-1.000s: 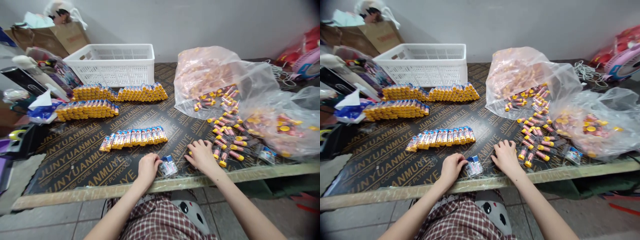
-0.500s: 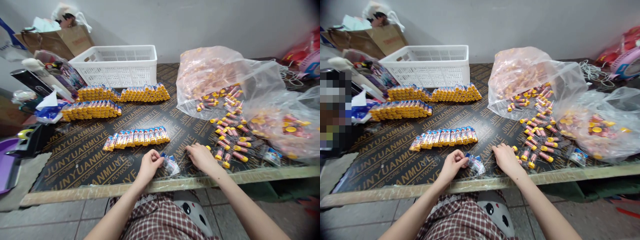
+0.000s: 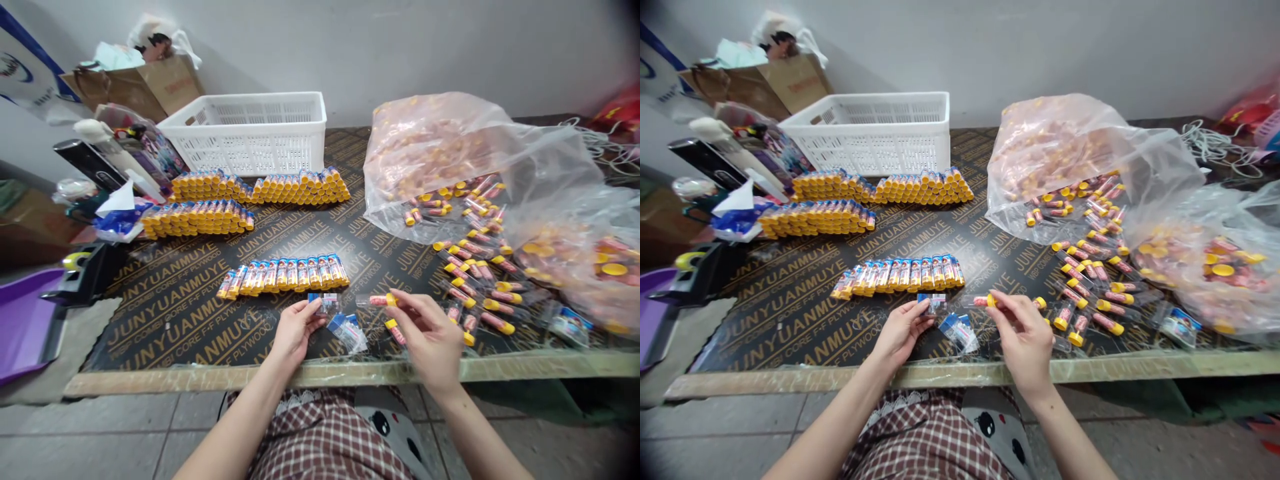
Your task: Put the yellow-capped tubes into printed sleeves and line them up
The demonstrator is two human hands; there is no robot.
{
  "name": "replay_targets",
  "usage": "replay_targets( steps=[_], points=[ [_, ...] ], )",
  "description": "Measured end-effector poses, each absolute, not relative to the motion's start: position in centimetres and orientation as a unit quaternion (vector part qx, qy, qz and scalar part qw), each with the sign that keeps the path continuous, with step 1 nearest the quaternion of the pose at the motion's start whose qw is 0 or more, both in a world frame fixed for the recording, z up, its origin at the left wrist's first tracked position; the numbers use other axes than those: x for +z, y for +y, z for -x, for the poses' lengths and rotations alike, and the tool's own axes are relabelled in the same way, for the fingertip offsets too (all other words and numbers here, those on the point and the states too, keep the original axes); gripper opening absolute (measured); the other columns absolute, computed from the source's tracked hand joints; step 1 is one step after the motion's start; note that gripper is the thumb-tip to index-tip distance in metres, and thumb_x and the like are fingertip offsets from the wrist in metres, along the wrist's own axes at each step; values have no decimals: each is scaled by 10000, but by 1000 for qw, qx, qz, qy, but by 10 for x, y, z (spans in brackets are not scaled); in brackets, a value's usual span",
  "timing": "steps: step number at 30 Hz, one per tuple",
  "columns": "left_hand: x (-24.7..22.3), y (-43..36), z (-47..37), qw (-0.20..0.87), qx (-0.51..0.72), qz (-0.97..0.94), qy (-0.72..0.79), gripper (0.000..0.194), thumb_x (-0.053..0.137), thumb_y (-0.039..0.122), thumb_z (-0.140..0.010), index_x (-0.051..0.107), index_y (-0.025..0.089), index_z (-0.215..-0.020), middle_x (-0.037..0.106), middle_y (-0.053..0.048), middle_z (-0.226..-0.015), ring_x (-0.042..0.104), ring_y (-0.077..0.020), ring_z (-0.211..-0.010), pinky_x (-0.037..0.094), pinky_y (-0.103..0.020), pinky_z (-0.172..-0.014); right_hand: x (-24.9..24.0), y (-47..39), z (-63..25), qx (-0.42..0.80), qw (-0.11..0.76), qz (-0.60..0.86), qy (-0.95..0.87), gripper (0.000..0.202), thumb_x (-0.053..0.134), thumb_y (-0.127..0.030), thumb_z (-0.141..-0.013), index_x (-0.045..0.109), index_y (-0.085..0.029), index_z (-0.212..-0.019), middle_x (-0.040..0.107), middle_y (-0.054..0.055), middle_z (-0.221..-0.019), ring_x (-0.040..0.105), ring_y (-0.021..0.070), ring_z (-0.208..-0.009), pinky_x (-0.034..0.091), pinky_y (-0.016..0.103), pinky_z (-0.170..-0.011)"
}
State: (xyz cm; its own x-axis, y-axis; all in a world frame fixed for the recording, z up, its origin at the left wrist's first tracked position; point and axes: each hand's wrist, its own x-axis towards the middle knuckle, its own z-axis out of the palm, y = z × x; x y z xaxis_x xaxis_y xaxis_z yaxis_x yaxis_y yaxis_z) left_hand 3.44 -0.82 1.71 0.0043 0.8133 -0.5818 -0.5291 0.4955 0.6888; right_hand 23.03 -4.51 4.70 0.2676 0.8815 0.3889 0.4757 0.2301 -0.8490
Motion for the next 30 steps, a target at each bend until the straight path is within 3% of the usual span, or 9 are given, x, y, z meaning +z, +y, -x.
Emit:
replay_targets(
  steps=[5, 12, 17, 22, 26, 30],
  points=[
    [18, -9, -33, 681, 491, -132, 527, 380, 853, 385, -481, 638, 110, -630, 653, -23, -555, 614, -102, -535, 486, -189, -524, 36, -58, -215, 129, 562, 555, -599, 262, 616, -133, -823, 663, -261, -1047, 648, 32, -907, 610, 162, -819, 513, 313, -706],
    [18, -12, -36, 691, 476, -138, 526, 401, 851, 404, -477, 648, 104, -650, 656, -23, -559, 595, -91, -514, 482, -186, -518, 32, -59, -210, 67, 546, 517, -656, 385, 590, -74, -824, 622, -298, -1136, 645, 35, -899, 619, 161, -789, 536, 318, -685],
    [21, -16, -40, 697, 493, -155, 498, 379, 793, 434, -585, 649, 99, -689, 675, -36, -647, 612, -106, -568, 533, -230, -589, 28, -63, -202, 98, 532, 473, -695, 480, 567, -13, -811, 590, -311, -1186, 625, 37, -910, 610, 163, -822, 530, 316, -715],
    [31, -18, -40, 725, 500, -166, 443, 329, 800, 278, -616, 627, 125, -850, 689, -26, -764, 639, -112, -657, 549, -260, -693, 26, -70, -199, 130, 509, 457, -718, 432, 526, -34, -825, 605, -287, -1165, 562, 62, -957, 600, 161, -836, 535, 301, -693],
    [36, -17, -36, 726, 495, -184, 440, 342, 797, 255, -617, 607, 138, -876, 681, -14, -775, 636, -110, -663, 544, -249, -671, 24, -72, -198, 155, 509, 440, -724, 394, 511, -25, -816, 613, -281, -1097, 570, 38, -873, 590, 150, -769, 528, 282, -648],
    [36, -19, -33, 737, 458, -222, 444, 385, 804, 265, -608, 617, 133, -917, 684, -27, -777, 624, -100, -622, 523, -225, -619, 19, -69, -197, 196, 482, 455, -722, 527, 550, -73, -785, 467, -275, -1265, 536, 41, -901, 562, 155, -754, 533, 300, -646]
  ],
)
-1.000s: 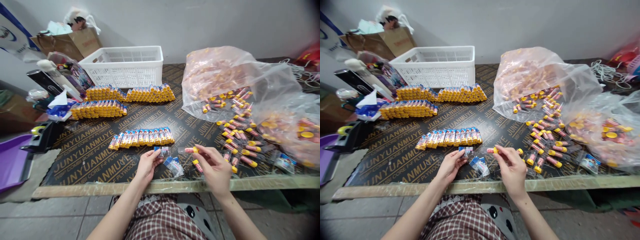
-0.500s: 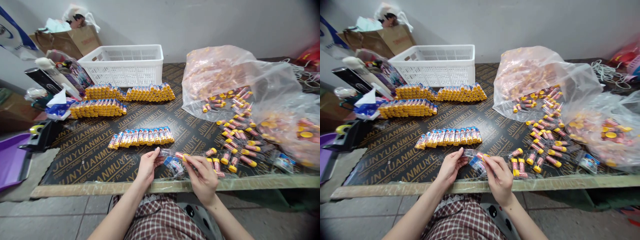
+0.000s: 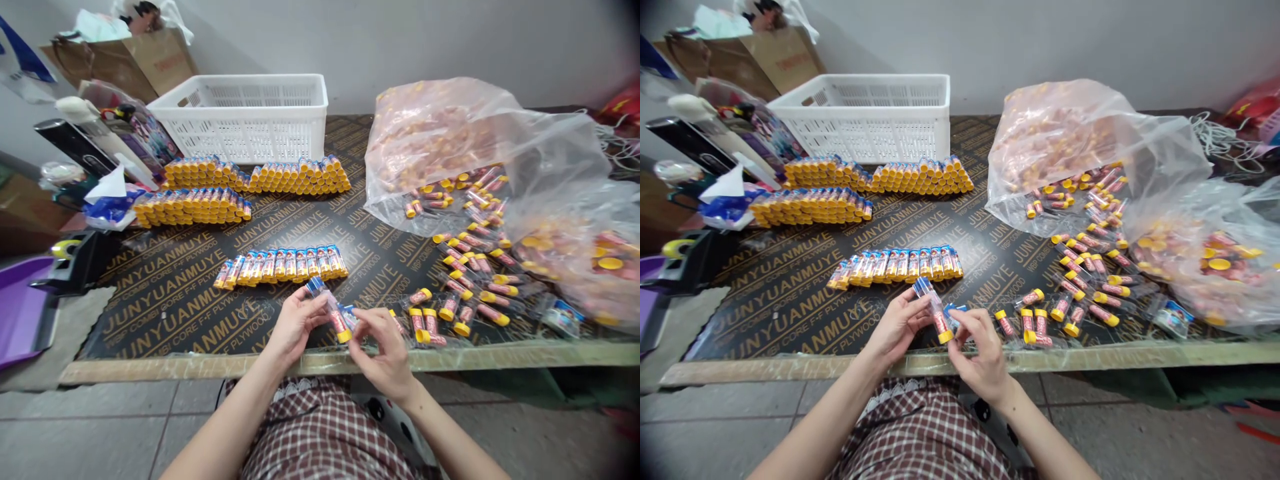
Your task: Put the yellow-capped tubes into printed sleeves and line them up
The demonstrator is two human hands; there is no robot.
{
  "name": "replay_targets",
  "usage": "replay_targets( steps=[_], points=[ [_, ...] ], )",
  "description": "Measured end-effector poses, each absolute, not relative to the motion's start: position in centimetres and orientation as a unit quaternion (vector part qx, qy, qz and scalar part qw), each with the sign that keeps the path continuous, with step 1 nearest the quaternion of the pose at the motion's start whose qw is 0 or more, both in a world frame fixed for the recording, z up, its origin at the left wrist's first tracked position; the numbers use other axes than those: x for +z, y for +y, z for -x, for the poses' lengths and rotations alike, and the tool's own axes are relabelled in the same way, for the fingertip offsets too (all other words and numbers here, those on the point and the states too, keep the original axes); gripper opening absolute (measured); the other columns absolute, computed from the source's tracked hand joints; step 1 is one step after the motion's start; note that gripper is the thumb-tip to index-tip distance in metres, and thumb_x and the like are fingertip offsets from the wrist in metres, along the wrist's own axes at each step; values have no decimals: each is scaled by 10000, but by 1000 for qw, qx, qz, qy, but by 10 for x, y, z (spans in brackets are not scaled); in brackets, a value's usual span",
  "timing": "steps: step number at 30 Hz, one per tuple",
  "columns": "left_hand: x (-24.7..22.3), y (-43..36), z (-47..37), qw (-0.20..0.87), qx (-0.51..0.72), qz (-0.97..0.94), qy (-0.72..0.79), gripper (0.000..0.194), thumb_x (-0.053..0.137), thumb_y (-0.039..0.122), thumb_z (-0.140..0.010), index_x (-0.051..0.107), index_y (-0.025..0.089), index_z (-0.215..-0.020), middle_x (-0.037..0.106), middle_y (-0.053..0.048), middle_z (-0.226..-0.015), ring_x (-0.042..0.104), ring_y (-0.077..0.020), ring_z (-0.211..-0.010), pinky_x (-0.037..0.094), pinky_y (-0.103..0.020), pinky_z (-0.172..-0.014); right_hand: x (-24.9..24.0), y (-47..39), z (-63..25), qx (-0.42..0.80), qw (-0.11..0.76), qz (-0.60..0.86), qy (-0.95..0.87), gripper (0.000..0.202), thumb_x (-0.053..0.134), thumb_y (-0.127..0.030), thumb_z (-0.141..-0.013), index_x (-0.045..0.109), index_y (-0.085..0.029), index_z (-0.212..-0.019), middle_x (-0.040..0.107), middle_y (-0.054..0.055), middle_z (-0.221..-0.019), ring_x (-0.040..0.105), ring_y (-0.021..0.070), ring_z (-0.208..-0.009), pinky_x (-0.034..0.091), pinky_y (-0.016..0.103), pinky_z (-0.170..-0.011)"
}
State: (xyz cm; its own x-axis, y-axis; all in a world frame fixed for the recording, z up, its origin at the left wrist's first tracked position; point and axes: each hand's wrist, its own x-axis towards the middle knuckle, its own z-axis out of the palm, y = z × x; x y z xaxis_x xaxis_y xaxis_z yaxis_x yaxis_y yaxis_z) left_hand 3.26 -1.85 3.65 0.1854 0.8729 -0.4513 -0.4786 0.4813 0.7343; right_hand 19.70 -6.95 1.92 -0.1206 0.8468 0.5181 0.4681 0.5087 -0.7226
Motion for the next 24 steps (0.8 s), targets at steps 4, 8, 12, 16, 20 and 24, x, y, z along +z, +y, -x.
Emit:
replay_targets(
  steps=[4, 8, 12, 16, 20, 24],
  points=[
    [40, -26, -33, 776, 361, -296, 425, 382, 806, 303, -599, 658, 108, -893, 683, -54, -756, 627, -119, -621, 513, -235, -614, 18, -66, -200, 199, 434, 467, -744, 751, 566, -103, -728, 276, -293, -1394, 407, 120, -1287, 505, 251, -1100, 503, 434, -867],
    [45, -34, -37, 786, 318, -318, 425, 315, 756, 393, -649, 664, 105, -739, 645, -32, -661, 582, -93, -562, 473, -193, -548, 20, -64, -204, 260, 411, 440, -755, 828, 539, -112, -682, 205, -287, -1420, 188, 112, -1494, 368, 298, -1299, 439, 490, -982],
    [45, -39, -41, 787, 310, -314, 431, 319, 765, 398, -631, 644, 111, -699, 634, -23, -632, 574, -95, -548, 455, -188, -521, 18, -66, -205, 299, 403, 405, -764, 839, 514, -87, -648, 222, -242, -1420, 377, 119, -1401, 399, 273, -1293, 425, 453, -1017],
    [44, -42, -42, 783, 312, -312, 438, 330, 768, 404, -624, 631, 109, -680, 626, -20, -610, 562, -92, -528, 447, -191, -515, 13, -69, -203, 328, 416, 413, -741, 819, 511, -80, -638, 250, -231, -1400, 411, 122, -1365, 460, 258, -1245, 435, 424, -1017],
    [42, -44, -43, 781, 316, -314, 439, 337, 764, 410, -629, 636, 107, -704, 630, -27, -625, 557, -88, -524, 447, -189, -511, 12, -70, -202, 339, 431, 413, -727, 832, 511, -70, -628, 250, -236, -1399, 410, 120, -1363, 474, 258, -1230, 455, 415, -999],
    [42, -44, -43, 784, 318, -312, 433, 327, 755, 404, -645, 628, 108, -702, 630, -28, -627, 557, -85, -521, 446, -183, -504, 13, -69, -202, 332, 435, 415, -727, 847, 513, -68, -618, 242, -234, -1403, 420, 123, -1354, 491, 259, -1208, 474, 414, -979]
  ],
)
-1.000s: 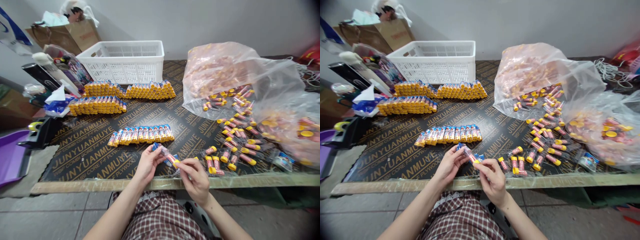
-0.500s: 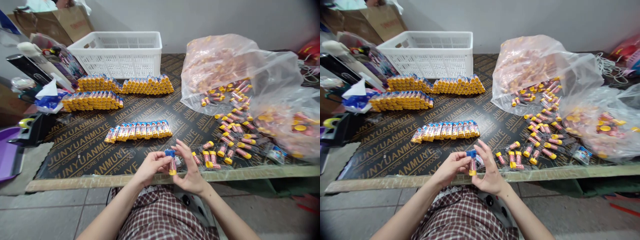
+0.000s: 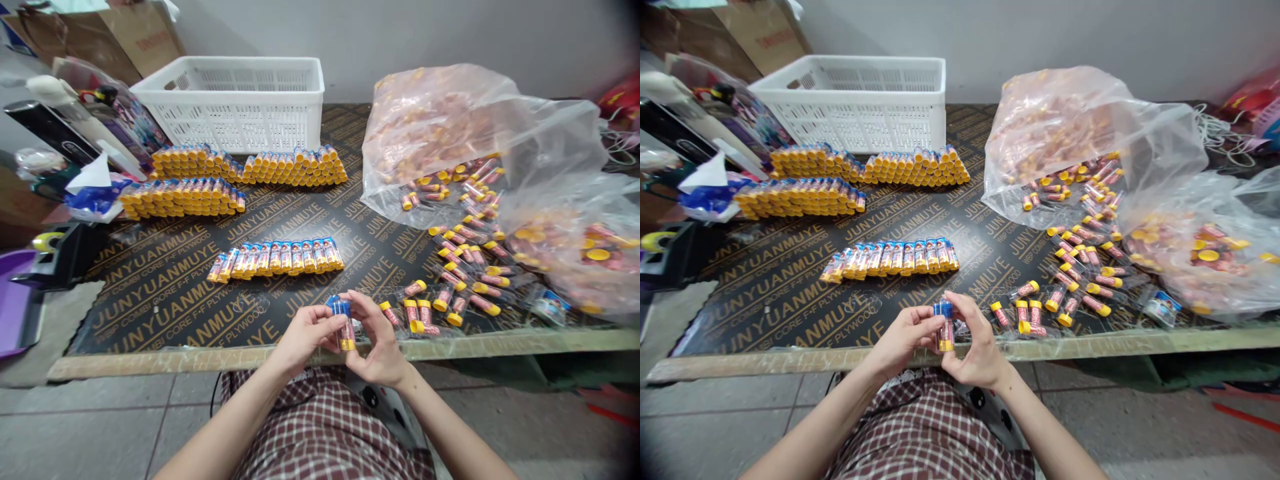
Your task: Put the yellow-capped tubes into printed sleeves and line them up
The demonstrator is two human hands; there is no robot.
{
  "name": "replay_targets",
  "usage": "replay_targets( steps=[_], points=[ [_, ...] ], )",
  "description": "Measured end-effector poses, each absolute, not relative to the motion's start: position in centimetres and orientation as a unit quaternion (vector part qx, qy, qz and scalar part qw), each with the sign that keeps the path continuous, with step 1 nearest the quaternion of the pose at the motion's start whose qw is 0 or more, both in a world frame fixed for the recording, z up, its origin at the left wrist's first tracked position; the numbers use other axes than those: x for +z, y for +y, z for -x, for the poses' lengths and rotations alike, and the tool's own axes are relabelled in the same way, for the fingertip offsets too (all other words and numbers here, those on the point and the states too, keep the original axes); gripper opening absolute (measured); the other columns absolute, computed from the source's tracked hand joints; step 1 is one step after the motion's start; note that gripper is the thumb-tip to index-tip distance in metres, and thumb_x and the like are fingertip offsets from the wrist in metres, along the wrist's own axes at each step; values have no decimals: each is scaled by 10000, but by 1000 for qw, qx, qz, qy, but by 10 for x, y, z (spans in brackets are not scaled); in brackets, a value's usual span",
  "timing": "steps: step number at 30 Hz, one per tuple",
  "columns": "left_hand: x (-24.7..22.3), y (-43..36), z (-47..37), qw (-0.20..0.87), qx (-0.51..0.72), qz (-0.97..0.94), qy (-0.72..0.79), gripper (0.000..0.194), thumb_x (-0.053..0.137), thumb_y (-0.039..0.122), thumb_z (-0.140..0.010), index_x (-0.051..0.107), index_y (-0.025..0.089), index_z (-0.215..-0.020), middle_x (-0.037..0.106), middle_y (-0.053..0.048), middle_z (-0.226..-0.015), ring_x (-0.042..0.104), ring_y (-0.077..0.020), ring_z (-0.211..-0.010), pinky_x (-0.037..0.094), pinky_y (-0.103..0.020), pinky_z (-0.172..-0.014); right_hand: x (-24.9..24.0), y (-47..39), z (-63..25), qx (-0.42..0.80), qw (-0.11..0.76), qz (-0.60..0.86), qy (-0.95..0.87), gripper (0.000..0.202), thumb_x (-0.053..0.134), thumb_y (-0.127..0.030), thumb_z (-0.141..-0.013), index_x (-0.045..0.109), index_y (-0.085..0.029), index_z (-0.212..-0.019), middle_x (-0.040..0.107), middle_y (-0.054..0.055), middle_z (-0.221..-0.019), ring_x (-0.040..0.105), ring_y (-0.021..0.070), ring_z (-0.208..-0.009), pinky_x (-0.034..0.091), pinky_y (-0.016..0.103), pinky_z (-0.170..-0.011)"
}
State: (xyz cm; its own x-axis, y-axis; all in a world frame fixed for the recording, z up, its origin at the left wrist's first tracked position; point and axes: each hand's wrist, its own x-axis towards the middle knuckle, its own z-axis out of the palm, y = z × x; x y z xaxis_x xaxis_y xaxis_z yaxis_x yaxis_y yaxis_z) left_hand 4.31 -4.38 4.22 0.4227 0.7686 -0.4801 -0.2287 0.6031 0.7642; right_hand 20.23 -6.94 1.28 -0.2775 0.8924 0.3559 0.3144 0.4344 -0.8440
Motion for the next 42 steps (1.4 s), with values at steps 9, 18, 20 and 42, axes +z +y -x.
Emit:
replay_targets(
  steps=[9, 18, 20, 42],
  points=[
    [43, -46, -46, 783, 331, -296, 436, 340, 756, 419, -628, 630, 113, -705, 636, -23, -624, 559, -89, -510, 458, -196, -508, 14, -68, -199, 359, 444, 409, -712, 854, 534, -70, -660, 209, -244, -1430, 417, 122, -1380, 492, 254, -1219, 461, 416, -997],
    [60, 20, 63, 394, 472, -444, 652, 315, 733, 437, -613, 651, 137, -662, 653, -29, -603, 550, -115, -524, 418, -221, -535, 15, -54, -238, 274, 425, 517, -691, 853, 677, -299, -747, 199, -272, -1453, 347, 112, -1451, 510, 274, -1198, 419, 478, -1019],
    [59, 37, 95, 255, 436, -460, 731, 352, 729, 484, -594, 653, 144, -644, 633, -29, -571, 544, -132, -527, 392, -231, -528, 15, -51, -248, 235, 420, 538, -693, 755, 664, -335, -762, 296, -274, -1418, 401, 99, -1415, 516, 276, -1185, 431, 475, -1002],
    [0, -21, -48, 241, 127, -709, 651, 195, 682, 390, -726, 628, 203, -743, 657, -21, -751, 582, -175, -688, 321, -255, -590, 1, -40, -271, 60, 118, 626, -768, 288, 609, -293, -800, 647, -160, -1053, 694, 95, -862, 562, 286, -872, 460, 407, -755]
  ],
)
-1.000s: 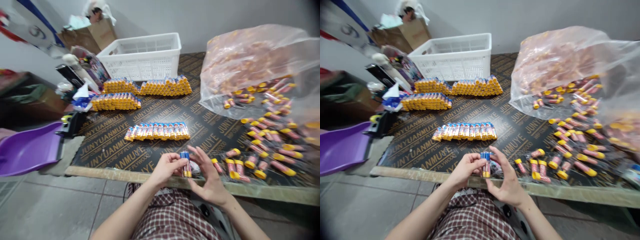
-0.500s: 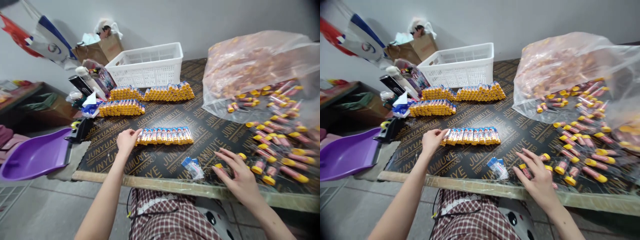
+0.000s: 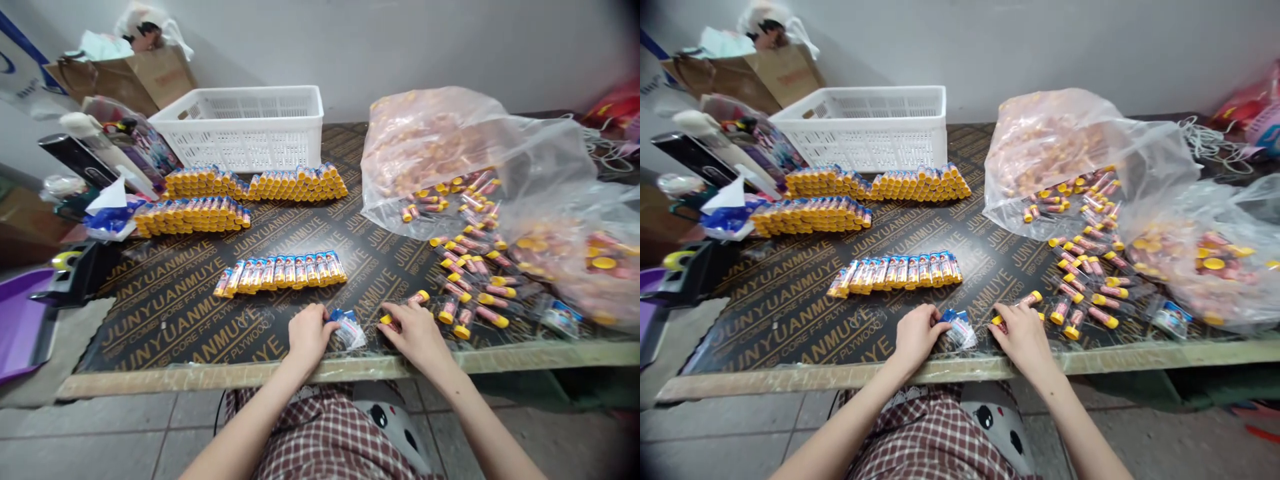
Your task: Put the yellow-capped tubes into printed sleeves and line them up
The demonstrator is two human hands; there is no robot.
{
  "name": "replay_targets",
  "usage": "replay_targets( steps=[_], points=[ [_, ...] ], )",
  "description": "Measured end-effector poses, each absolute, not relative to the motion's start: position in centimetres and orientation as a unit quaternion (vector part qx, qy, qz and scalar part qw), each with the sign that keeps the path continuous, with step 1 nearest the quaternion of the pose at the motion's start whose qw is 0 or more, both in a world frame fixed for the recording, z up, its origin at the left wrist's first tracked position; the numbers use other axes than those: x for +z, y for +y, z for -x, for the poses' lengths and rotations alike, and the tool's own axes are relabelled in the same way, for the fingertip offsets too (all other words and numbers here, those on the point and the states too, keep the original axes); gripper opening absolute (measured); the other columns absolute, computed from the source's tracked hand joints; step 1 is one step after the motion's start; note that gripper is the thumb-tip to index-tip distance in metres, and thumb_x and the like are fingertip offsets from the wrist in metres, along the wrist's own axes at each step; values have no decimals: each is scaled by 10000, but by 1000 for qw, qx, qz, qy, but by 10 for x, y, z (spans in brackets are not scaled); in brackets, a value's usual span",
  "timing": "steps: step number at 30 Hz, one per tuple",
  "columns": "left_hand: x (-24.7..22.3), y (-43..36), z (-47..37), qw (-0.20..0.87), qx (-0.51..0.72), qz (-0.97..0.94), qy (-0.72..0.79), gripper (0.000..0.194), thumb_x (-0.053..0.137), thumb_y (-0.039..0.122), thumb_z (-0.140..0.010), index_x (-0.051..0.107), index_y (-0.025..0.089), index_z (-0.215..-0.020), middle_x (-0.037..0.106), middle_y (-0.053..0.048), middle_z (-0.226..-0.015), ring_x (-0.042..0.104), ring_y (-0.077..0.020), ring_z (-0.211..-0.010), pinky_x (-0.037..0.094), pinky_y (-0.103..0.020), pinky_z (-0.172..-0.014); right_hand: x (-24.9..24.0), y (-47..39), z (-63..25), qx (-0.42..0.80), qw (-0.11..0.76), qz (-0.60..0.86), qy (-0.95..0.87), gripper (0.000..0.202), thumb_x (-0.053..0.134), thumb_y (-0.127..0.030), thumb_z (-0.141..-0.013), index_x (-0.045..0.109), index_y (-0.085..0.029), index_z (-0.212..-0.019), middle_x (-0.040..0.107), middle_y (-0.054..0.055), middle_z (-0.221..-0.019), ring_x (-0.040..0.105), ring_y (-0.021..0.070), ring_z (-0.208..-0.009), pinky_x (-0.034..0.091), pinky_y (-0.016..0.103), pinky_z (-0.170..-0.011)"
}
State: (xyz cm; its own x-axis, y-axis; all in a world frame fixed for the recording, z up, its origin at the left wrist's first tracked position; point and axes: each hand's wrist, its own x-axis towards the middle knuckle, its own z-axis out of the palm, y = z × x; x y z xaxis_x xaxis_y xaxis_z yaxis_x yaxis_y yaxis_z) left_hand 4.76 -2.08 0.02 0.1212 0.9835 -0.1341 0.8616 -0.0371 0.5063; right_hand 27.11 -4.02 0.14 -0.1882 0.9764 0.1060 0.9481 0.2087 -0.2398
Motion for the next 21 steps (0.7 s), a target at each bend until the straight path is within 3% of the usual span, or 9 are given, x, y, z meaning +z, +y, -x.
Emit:
replay_targets(
  steps=[5, 9, 13, 17, 21],
  points=[
    [3, -20, -43, 262, 150, -686, 663, 116, 660, 304, -753, 628, 204, -705, 658, -8, -725, 572, -159, -672, 313, -250, -597, 1, -40, -270, 133, 266, 630, -717, 329, 565, -322, -834, 615, -165, -1119, 678, 85, -917, 592, 233, -838, 481, 385, -782],
    [3, -21, -42, 267, 169, -700, 641, 87, 613, 244, -782, 655, 204, -718, 669, -24, -744, 578, -164, -698, 333, -258, -638, 7, -43, -263, 204, 375, 639, -640, 406, 553, -349, -848, 541, -206, -1228, 656, 69, -962, 611, 170, -720, 502, 324, -699],
    [2, -23, -43, 283, 242, -671, 641, 57, 644, 201, -729, 623, 191, -677, 644, -14, -695, 562, -150, -662, 348, -252, -627, 14, -48, -254, 282, 441, 615, -590, 352, 542, -341, -863, 550, -216, -1192, 655, 63, -993, 638, 173, -817, 508, 311, -743],
    [6, -21, -43, 464, 387, -515, 608, 100, 677, 220, -682, 593, 167, -687, 610, 7, -608, 544, -116, -569, 399, -231, -587, 19, -54, -244, 288, 458, 592, -597, 229, 578, -298, -847, 627, -231, -1061, 658, 52, -1021, 627, 173, -875, 509, 299, -766],
    [17, -15, -40, 639, 464, -289, 542, 291, 776, 282, -577, 656, 117, -784, 651, -14, -637, 572, -106, -558, 480, -245, -607, 22, -62, -230, 289, 519, 545, -592, 191, 590, -221, -836, 637, -246, -1019, 620, 52, -1101, 588, 181, -1034, 506, 306, -862]
  ],
)
